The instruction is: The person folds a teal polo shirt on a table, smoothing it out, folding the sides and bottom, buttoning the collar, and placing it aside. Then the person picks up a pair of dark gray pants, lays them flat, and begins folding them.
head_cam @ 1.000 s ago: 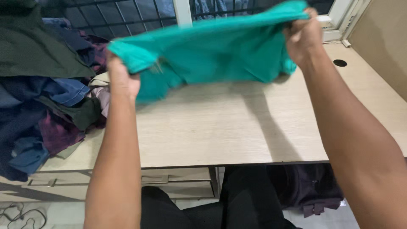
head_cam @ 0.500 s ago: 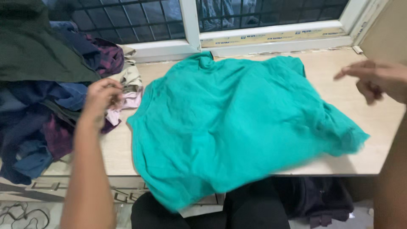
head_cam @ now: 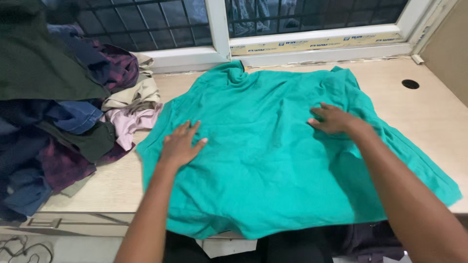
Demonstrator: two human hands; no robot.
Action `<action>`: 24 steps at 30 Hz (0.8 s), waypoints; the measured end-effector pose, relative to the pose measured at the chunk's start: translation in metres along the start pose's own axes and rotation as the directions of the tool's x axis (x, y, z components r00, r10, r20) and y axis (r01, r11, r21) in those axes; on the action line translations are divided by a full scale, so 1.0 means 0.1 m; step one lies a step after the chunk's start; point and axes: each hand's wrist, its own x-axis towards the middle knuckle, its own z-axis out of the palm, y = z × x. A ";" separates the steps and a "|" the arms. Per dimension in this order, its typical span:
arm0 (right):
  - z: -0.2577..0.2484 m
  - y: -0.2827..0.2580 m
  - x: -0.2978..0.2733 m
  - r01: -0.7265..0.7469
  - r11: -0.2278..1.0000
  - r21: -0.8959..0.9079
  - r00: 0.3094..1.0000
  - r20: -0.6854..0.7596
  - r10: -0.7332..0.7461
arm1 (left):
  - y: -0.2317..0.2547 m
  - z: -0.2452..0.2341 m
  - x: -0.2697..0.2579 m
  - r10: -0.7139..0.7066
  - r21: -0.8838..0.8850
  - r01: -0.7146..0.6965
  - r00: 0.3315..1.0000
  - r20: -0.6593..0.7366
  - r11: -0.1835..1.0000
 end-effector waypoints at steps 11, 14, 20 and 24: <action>-0.78 -0.32 0.19 -0.316 0.948 -0.032 0.881 -0.380 0.280 | -0.37 -0.43 0.56 -0.268 0.025 0.281 0.936 -0.229 0.959; -0.66 -0.28 0.44 -0.350 0.932 0.096 0.876 -0.319 0.362 | -0.36 -0.34 0.87 -0.294 0.061 0.320 0.919 -0.264 0.945; -0.60 -0.03 0.71 -0.459 0.849 0.261 0.888 0.119 0.443 | -0.57 -0.15 1.30 -0.485 -0.240 0.520 0.853 0.191 0.820; -0.77 0.19 0.83 -0.515 0.779 0.356 0.852 0.315 0.419 | -0.93 0.06 1.67 -0.391 -0.369 0.538 0.827 0.404 0.758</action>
